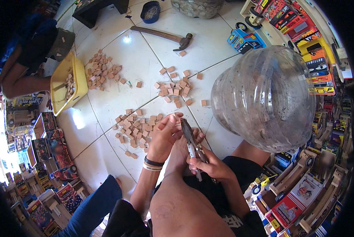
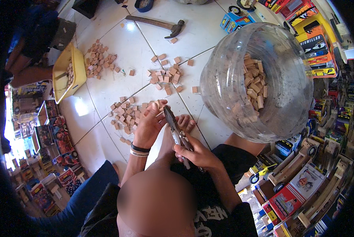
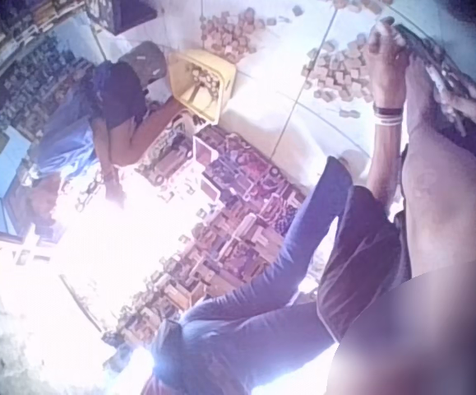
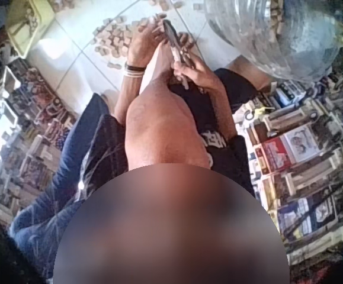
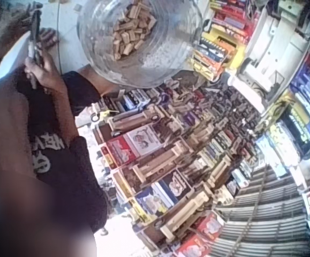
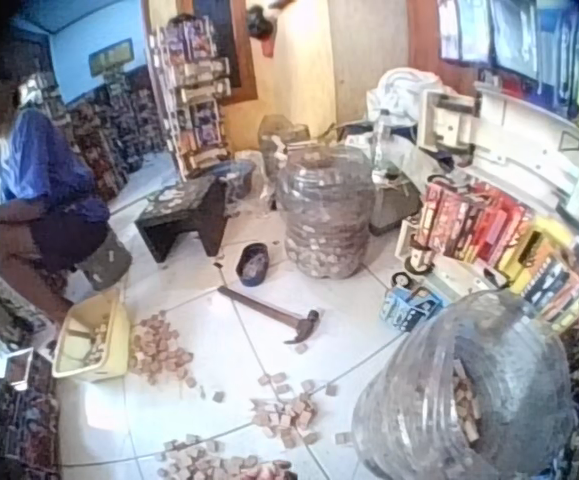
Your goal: The person sits on the floor and uses a utility knife to trim small wooden blocks one at a time. They pick up a block, shave its edges, and place it back on the floor among other blocks.
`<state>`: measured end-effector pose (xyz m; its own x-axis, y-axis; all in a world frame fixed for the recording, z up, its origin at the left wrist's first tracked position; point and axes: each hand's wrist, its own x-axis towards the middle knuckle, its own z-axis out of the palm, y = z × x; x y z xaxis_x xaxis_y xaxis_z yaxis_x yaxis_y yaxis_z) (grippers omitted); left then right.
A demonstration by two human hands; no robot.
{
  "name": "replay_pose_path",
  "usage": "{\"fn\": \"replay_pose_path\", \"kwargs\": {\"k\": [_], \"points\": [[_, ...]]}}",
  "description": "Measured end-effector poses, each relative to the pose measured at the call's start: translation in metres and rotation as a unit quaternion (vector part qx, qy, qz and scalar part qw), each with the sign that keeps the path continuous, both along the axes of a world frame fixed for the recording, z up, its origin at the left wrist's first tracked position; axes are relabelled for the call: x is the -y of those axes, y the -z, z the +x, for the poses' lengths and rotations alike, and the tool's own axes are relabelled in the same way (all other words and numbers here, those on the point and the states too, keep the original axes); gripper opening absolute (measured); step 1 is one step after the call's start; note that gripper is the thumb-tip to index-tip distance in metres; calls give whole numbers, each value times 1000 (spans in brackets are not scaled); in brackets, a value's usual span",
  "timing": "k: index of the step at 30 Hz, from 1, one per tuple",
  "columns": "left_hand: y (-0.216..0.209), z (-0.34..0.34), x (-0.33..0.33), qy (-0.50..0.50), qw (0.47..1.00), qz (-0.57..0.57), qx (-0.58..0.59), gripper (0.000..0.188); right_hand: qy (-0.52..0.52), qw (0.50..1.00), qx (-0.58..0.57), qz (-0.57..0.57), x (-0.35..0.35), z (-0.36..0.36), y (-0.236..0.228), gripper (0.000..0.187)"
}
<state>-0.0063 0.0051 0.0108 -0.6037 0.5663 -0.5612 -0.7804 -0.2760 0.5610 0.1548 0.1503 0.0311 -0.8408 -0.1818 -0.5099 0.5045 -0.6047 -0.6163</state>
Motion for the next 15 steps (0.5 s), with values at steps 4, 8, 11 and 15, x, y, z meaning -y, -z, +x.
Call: {"fn": "replay_pose_path", "kwargs": {"k": [4, 8, 11, 15], "points": [[4, -3, 3, -3, 999, -5, -37, 24, -29, 999, 34, -4, -8, 1, -3, 37], [12, -11, 4, -10, 995, -29, -93, 22, -27, 993, 29, 115, -9, 5, -1, 48], [12, -16, 5, 24, 982, -86, -168, 22, 3, 975, 7, 223, -4, 3, 4, 57], [9, -8, -1, 58, 967, -120, -216, 23, 18, 984, 50, 170, -6, 5, -1, 57]]}}
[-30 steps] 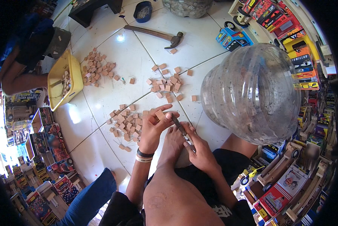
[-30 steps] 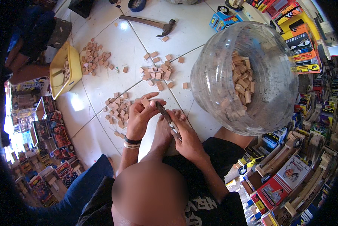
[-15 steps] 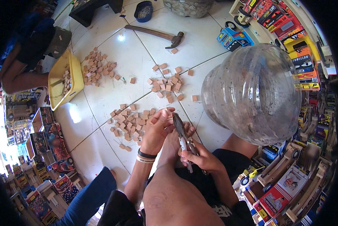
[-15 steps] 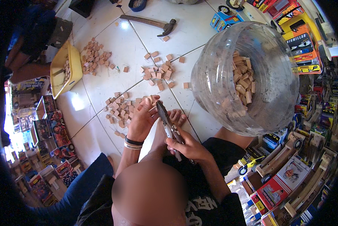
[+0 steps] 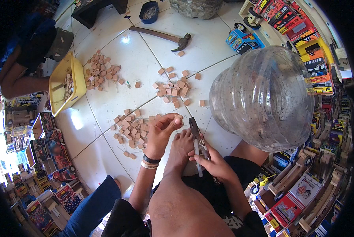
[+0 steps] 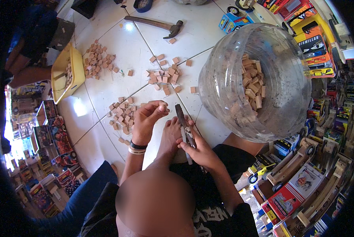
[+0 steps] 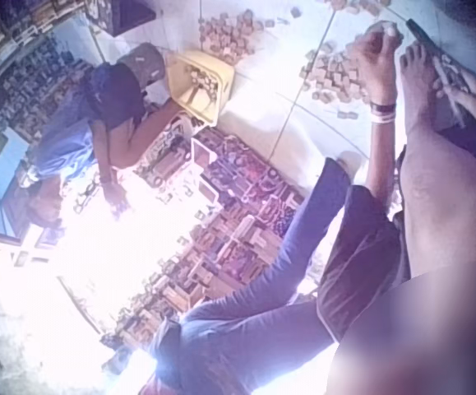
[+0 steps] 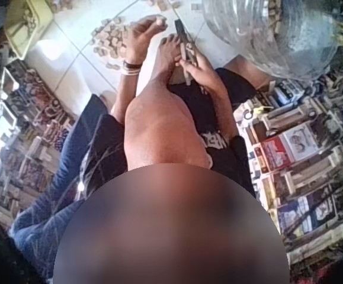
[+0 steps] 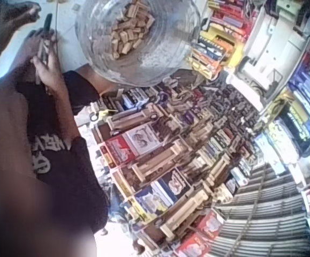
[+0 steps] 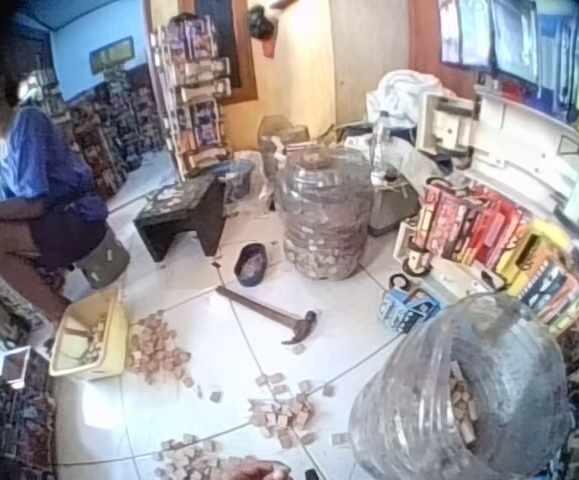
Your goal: The person sits on the floor and uses a utility knife to trim small wooden blocks one at a time. They pick up a block, shave its edges, and place it back on the floor among other blocks.
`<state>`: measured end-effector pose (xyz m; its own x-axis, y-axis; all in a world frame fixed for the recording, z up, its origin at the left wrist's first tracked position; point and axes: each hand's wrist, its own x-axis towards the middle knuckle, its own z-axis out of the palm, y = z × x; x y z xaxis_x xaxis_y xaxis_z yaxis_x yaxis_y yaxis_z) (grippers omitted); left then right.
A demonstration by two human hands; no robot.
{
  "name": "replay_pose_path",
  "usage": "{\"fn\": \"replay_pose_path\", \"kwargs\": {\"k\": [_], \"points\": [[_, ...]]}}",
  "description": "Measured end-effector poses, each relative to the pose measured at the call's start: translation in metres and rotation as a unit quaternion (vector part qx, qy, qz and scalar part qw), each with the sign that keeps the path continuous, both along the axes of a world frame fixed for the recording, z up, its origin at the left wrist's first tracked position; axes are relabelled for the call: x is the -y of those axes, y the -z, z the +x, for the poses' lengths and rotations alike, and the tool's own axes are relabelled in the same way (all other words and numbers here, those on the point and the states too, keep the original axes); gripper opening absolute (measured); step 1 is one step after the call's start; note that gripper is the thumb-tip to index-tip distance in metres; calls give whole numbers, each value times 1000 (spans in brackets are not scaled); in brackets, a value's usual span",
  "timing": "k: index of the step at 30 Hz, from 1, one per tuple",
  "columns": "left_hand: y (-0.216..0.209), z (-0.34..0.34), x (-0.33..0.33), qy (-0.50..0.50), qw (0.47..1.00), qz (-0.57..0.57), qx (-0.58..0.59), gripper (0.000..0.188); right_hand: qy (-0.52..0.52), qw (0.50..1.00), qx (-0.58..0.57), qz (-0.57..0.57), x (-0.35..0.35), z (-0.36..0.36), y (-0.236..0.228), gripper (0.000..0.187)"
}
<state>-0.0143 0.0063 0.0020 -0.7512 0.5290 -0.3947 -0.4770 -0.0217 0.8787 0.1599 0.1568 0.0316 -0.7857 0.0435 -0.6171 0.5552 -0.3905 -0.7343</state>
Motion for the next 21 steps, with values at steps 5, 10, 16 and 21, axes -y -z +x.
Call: {"fn": "replay_pose_path", "kwargs": {"k": [5, 10, 16, 21], "points": [[0, 8, -6, 12, 1000, -10, -14, 22, -1, 996, 31, -87, 0, -5, -9, 50], [1, 13, -6, 12, 999, -42, -21, 20, -5, 994, 43, -98, -1, -6, -12, 41], [3, 12, -3, 31, 998, -42, -28, 20, 7, 990, 60, -127, 0, -2, -10, 35], [4, 11, -2, 40, 998, -33, -37, 18, 27, 985, 72, -157, 0, -1, -10, 34]]}}
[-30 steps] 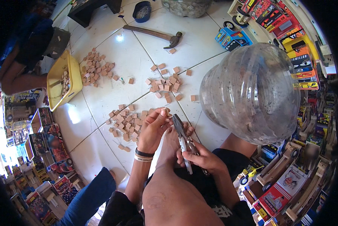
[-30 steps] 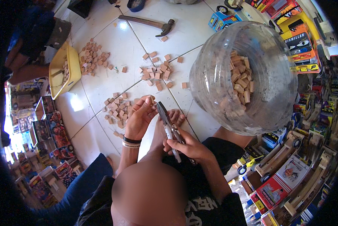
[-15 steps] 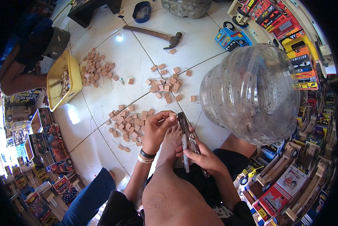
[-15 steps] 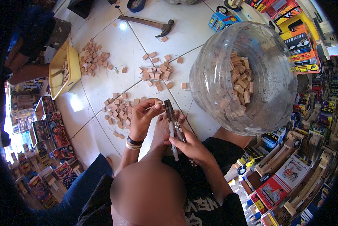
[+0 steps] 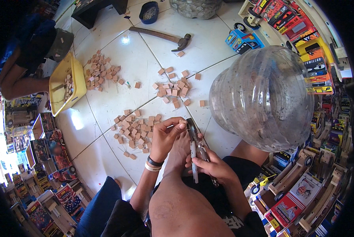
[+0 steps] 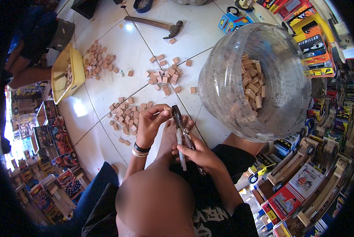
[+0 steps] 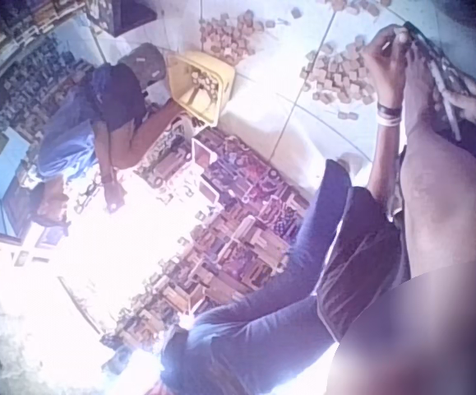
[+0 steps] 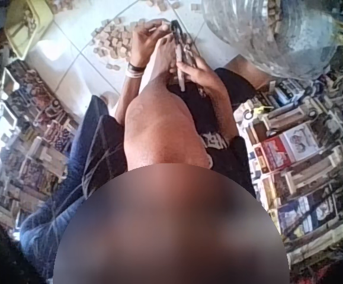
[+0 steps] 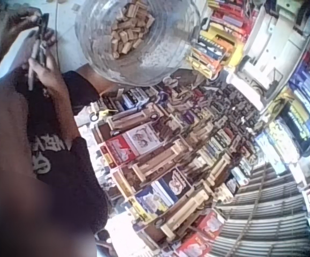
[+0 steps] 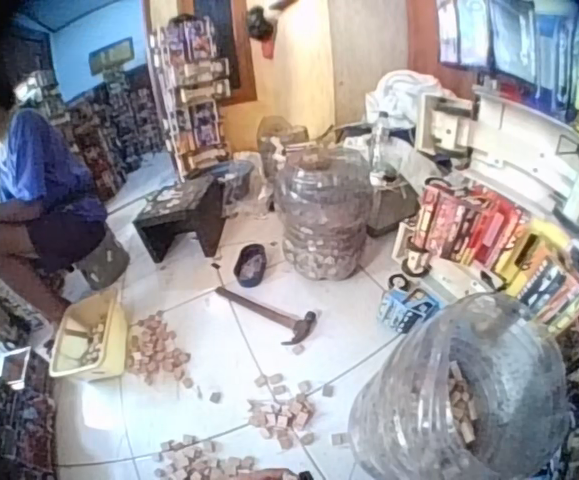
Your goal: The person sits on the floor and uses a utility knife to trim small wooden blocks one at a time. They pick up a block, shave its edges, and place it back on the floor among other blocks.
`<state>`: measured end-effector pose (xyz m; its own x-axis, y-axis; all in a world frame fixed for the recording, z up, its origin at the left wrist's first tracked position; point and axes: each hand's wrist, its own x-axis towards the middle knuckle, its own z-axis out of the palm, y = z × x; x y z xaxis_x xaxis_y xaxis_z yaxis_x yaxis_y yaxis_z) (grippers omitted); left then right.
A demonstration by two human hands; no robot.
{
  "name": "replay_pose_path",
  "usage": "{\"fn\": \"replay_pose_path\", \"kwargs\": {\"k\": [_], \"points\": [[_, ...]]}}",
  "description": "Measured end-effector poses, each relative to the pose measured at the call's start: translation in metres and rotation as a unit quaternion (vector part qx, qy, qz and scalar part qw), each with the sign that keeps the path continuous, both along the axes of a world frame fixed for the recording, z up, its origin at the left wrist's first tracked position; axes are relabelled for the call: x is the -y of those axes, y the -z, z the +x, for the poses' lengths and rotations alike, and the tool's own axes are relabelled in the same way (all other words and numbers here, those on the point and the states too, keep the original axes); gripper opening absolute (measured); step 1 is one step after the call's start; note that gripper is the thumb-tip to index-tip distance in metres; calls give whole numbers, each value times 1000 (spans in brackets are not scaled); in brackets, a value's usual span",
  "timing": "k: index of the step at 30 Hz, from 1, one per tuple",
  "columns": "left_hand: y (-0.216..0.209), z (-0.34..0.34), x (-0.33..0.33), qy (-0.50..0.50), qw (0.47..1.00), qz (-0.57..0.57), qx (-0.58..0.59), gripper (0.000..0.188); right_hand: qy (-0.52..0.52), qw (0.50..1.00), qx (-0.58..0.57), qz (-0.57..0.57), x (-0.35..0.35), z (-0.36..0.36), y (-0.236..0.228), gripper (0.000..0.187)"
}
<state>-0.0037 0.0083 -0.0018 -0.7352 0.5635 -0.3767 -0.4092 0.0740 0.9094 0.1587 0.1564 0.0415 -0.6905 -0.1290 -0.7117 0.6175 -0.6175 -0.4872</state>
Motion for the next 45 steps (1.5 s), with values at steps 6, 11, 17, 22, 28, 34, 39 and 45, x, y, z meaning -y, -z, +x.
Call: {"fn": "replay_pose_path", "kwargs": {"k": [6, 11, 17, 22, 28, 34, 39, 45], "points": [[2, 1, -1, -10, 1000, 18, -14, 19, -4, 1000, 2, 14, 1, 2, 6, 32], [2, 0, 1, 0, 1000, 12, -11, 16, -35, 999, -10, 27, 4, 4, 16, 26], [5, 2, -3, 8, 999, 33, -25, 16, -5, 998, -17, 57, 24, 6, 31, 18], [6, 6, -4, 31, 999, 39, -16, 16, -24, 982, -6, 189, 37, 16, 54, 19], [10, -4, 1, 94, 971, -181, -122, 24, 56, 932, -73, 351, 32, 17, 83, 32], [28, -18, 4, -57, 946, -191, -255, 28, 49, 889, -114, 440, 19, 17, 87, 37], [50, -41, 34, -180, 773, -412, -448, 24, 36, 900, -104, 422, 18, 15, 83, 39], [55, -69, 65, -129, 738, -473, -465, 21, -14, 915, -84, 394, 22, 8, 72, 45]]}}
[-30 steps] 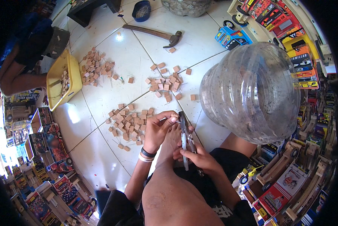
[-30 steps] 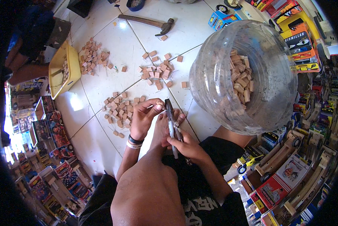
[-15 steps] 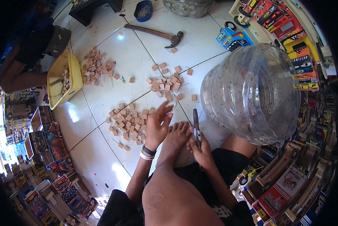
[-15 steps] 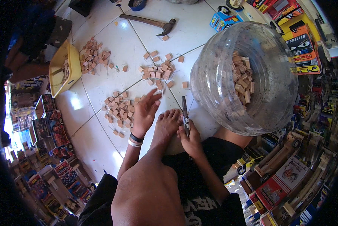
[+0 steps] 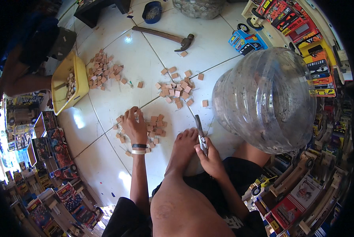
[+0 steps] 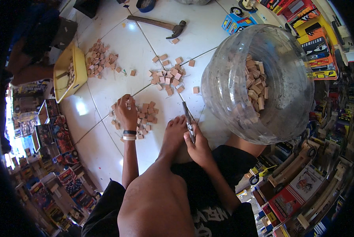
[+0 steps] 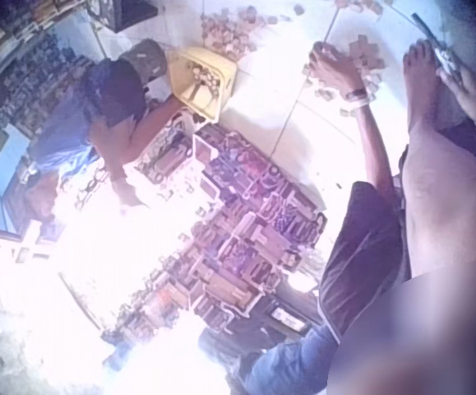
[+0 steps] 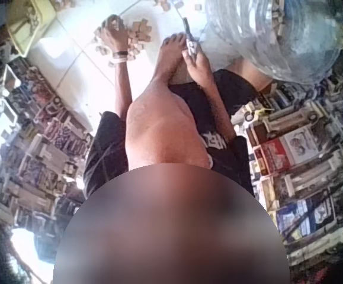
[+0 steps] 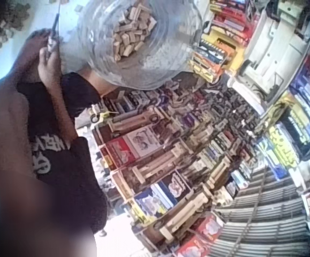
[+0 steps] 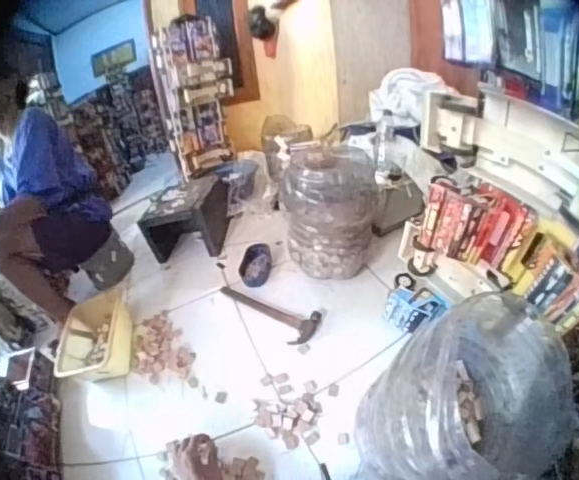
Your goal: The person sits on the floor and uses a utility knife to trim small wooden blocks one at a time. They pick up a block, shave its edges, and place it back on the floor among other blocks.
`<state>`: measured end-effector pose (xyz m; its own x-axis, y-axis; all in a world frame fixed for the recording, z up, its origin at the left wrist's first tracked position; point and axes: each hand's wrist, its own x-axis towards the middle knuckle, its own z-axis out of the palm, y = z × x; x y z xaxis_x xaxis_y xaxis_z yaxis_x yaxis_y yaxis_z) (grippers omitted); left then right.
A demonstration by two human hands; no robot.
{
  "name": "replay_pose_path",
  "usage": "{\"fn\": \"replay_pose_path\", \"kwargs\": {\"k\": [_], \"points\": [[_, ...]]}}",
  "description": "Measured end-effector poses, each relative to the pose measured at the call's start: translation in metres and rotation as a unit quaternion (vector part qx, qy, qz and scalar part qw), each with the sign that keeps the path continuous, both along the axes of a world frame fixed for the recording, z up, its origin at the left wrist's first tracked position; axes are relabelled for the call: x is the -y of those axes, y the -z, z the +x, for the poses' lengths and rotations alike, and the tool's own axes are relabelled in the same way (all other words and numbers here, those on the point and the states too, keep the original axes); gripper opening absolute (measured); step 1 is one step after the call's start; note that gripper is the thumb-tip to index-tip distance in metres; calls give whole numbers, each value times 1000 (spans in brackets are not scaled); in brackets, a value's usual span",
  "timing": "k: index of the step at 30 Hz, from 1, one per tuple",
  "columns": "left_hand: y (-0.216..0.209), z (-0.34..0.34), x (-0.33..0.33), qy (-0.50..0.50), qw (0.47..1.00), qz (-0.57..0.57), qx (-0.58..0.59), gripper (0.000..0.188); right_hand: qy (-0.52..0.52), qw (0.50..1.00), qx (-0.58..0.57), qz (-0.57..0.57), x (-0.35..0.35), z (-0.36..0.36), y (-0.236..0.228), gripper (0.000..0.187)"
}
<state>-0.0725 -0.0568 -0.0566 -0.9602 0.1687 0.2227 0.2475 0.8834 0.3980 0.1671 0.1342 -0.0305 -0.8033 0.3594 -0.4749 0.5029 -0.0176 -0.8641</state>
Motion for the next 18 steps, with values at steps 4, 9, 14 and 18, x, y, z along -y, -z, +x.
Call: {"fn": "replay_pose_path", "kwargs": {"k": [4, 9, 14, 18], "points": [[-18, 13, -1, 31, 983, 155, 92, 24, -39, 996, -42, 72, 1, -3, -6, 55], [-46, 30, -23, 116, 966, 182, 142, 26, -82, 987, -46, 131, 0, -8, -16, 61], [-66, 52, -46, 178, 937, 213, 212, 23, -92, 989, -18, 112, -4, -12, -26, 60], [-73, 64, -60, 190, 939, 201, 207, 19, -105, 987, -8, 118, -9, -13, -32, 60]]}}
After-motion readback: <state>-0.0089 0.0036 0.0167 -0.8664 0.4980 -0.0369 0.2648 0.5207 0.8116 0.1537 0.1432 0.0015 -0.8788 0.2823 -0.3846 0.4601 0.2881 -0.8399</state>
